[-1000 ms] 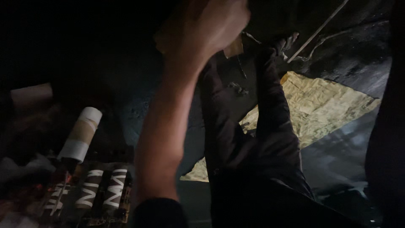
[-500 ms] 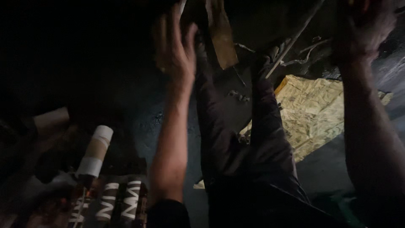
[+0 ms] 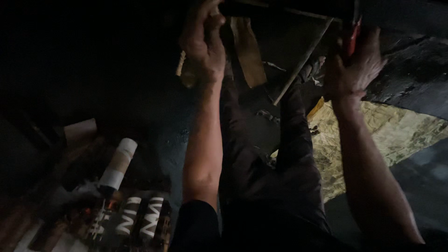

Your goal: The person sits on the floor of a dark workshop and uses red-handled pliers to cut pieces of wire and bend and twist the wire onto a wooden jig frame, working piece by piece and adjusting the wires on the frame.

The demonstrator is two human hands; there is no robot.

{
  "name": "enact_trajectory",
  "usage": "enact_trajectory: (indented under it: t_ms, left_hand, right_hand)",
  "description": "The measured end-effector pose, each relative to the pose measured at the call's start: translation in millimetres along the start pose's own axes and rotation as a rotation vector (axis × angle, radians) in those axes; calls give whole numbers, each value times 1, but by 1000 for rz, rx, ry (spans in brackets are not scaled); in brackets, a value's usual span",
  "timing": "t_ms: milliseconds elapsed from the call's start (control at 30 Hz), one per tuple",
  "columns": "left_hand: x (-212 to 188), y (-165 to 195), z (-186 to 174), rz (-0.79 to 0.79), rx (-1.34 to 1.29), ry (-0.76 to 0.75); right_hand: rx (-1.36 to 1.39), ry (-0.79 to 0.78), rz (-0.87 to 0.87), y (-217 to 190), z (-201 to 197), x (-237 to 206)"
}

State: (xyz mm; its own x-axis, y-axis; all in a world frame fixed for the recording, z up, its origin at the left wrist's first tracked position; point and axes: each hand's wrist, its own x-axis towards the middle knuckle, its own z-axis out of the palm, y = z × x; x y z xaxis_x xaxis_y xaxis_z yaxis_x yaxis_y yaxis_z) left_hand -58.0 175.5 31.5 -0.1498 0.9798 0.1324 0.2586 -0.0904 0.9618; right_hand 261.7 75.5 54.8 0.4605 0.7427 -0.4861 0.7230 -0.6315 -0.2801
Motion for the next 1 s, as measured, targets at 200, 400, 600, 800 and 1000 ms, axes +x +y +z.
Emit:
enact_trajectory:
  t_ms: [200,400,600,800,1000]
  left_hand:
    - [11,15,-14,74,-114,-47]
    - [-59,87,19,-366,73,327]
    - [-109,136,126,-690,-911,-152]
    - [-79,100,102,-901,-1266,-246]
    - [-74,63,90,-1119,-1656,-191]
  right_hand:
    - [-20,321,-323,15,45,-5]
    - [206,46,-345,-15,7,1]
    - [-123,-37,-476,-61,-57,-13]
    - [114,-587,-581,-106,-114,25]
    - [-147,-206,-935,-155,-108,61]
